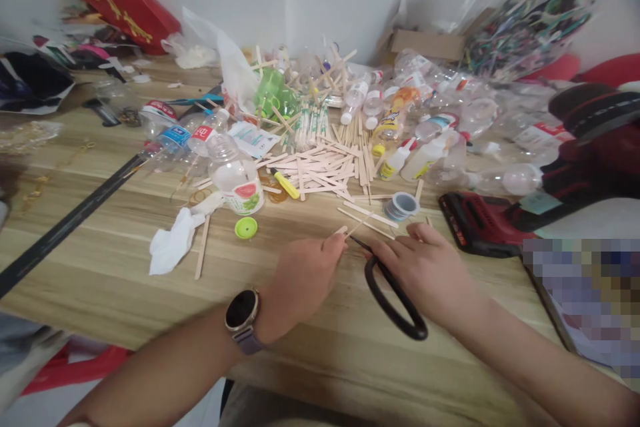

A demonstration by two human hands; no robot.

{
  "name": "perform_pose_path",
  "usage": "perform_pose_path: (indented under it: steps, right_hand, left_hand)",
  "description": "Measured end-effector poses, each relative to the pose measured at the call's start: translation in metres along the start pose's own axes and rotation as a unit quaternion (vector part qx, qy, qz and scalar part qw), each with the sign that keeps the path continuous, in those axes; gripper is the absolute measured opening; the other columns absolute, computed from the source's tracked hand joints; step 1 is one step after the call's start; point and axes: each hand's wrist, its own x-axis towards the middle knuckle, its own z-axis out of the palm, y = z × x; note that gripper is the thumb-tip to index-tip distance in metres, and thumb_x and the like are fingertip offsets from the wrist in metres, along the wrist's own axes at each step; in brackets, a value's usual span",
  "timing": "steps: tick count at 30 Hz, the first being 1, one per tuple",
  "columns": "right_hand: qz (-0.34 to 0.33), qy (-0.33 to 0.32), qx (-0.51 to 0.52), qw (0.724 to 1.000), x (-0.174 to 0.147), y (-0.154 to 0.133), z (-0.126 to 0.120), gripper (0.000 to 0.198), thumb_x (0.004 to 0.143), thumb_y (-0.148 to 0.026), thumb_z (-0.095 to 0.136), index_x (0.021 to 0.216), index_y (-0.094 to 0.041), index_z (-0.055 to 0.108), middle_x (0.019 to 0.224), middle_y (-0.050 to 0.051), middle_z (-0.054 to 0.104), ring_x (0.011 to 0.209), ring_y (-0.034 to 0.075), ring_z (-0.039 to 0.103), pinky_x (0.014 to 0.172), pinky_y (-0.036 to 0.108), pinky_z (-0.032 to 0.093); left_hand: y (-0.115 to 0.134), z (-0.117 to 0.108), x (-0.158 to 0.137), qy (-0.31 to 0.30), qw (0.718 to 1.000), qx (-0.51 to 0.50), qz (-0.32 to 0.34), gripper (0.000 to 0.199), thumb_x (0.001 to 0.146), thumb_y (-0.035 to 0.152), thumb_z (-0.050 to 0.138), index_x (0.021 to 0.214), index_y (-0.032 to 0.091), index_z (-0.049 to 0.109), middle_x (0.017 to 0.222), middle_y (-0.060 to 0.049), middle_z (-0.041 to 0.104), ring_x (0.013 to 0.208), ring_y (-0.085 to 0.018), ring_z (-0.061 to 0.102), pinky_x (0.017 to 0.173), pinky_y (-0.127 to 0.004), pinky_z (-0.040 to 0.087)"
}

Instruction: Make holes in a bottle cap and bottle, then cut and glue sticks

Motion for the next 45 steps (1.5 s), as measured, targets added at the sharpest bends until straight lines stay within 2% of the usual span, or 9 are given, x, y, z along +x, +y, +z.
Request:
perform_pose_path:
  steps: [6, 11, 15, 20, 24, 29, 35, 42, 45]
  right_hand:
    - [0.155, -0.146, 0.334, 0.918, -0.007, -0.013, 0.016, 0.065, 0.098, -0.062, 0.016, 0.08, -0.021, 0.063, 0.037, -0.005, 0.042, 0.033, 0.014, 0.043, 0.042, 0.027, 0.037]
    - [0.067, -0.05, 0.105, 0.991, -0.005, -0.009, 0.005, 0.049, 0.094, -0.054, 0.038, 0.067, -0.021, 0.063, 0.049, 0.004, 0.056, 0.048, 0.017, 0.053, 0.062, 0.033, 0.044]
    - [0.055, -0.058, 0.117, 0.99, -0.003, -0.007, -0.002, 0.046, 0.09, -0.055, 0.044, 0.06, -0.023, 0.057, 0.053, 0.006, 0.059, 0.057, 0.02, 0.057, 0.072, 0.037, 0.045]
    - [0.196, -0.171, 0.376, 0.889, -0.008, -0.013, 0.013, 0.064, 0.095, -0.067, 0.02, 0.074, -0.021, 0.06, 0.035, -0.005, 0.043, 0.031, 0.013, 0.041, 0.042, 0.027, 0.035]
    - [0.081, -0.086, 0.154, 0.981, -0.008, -0.009, 0.008, 0.053, 0.096, -0.055, 0.033, 0.061, -0.022, 0.056, 0.043, 0.001, 0.051, 0.044, 0.015, 0.05, 0.059, 0.031, 0.042]
    - [0.066, -0.054, 0.103, 0.991, -0.004, -0.007, 0.0, 0.041, 0.09, -0.048, 0.044, 0.063, -0.021, 0.059, 0.052, 0.005, 0.056, 0.057, 0.019, 0.055, 0.08, 0.038, 0.041]
    - [0.208, -0.168, 0.385, 0.883, -0.009, -0.015, 0.013, 0.065, 0.091, -0.07, 0.027, 0.073, -0.02, 0.064, 0.038, -0.003, 0.05, 0.036, 0.014, 0.047, 0.051, 0.029, 0.041]
    - [0.161, -0.173, 0.244, 0.941, -0.011, -0.011, 0.003, 0.062, 0.096, -0.063, 0.026, 0.072, -0.022, 0.067, 0.045, 0.0, 0.06, 0.051, 0.017, 0.06, 0.069, 0.031, 0.048]
    - [0.031, -0.02, -0.014, 0.999, -0.013, -0.006, 0.004, 0.052, 0.097, -0.049, 0.034, 0.062, -0.022, 0.059, 0.052, 0.003, 0.062, 0.05, 0.017, 0.057, 0.058, 0.031, 0.04]
  left_hand:
    - [-0.003, 0.001, -0.002, 0.081, 0.996, -0.011, 0.045, 0.027, 0.101, 0.017, 0.032, 0.114, 0.012, 0.055, 0.084, -0.009, 0.072, 0.075, -0.022, 0.07, 0.064, -0.033, 0.053]
    - [-0.002, 0.003, -0.002, 0.056, 0.998, -0.024, 0.027, 0.029, 0.102, 0.022, 0.029, 0.112, 0.014, 0.055, 0.079, -0.007, 0.071, 0.07, -0.021, 0.068, 0.06, -0.032, 0.051]
    - [0.0, 0.004, -0.002, 0.045, 0.998, -0.014, 0.032, 0.03, 0.102, 0.022, 0.028, 0.108, 0.014, 0.057, 0.08, -0.007, 0.071, 0.071, -0.022, 0.068, 0.061, -0.032, 0.051]
    - [0.0, 0.003, -0.002, 0.077, 0.995, -0.008, 0.055, 0.031, 0.102, 0.018, 0.027, 0.111, 0.011, 0.056, 0.08, -0.008, 0.071, 0.072, -0.023, 0.069, 0.062, -0.034, 0.052]
    - [0.001, 0.002, -0.001, 0.035, 0.999, -0.025, 0.03, 0.03, 0.102, 0.02, 0.029, 0.109, 0.013, 0.057, 0.081, -0.007, 0.071, 0.072, -0.022, 0.068, 0.061, -0.033, 0.052]
    - [0.004, 0.0, -0.001, -0.004, 1.0, -0.023, 0.006, 0.025, 0.1, 0.017, 0.033, 0.1, 0.015, 0.058, 0.079, -0.007, 0.071, 0.072, -0.022, 0.068, 0.062, -0.032, 0.051]
    - [0.0, 0.001, -0.002, 0.038, 0.997, -0.01, 0.065, 0.023, 0.098, 0.012, 0.034, 0.102, 0.013, 0.056, 0.082, -0.008, 0.07, 0.075, -0.024, 0.068, 0.065, -0.036, 0.054]
    - [0.001, 0.008, -0.002, 0.054, 0.996, -0.015, 0.067, 0.026, 0.101, 0.018, 0.03, 0.104, 0.014, 0.056, 0.085, -0.008, 0.071, 0.076, -0.021, 0.069, 0.065, -0.033, 0.053]
    - [0.0, 0.007, 0.001, 0.02, 0.999, -0.044, 0.017, 0.031, 0.102, 0.022, 0.027, 0.11, 0.014, 0.056, 0.086, -0.009, 0.071, 0.076, -0.023, 0.068, 0.065, -0.034, 0.051]
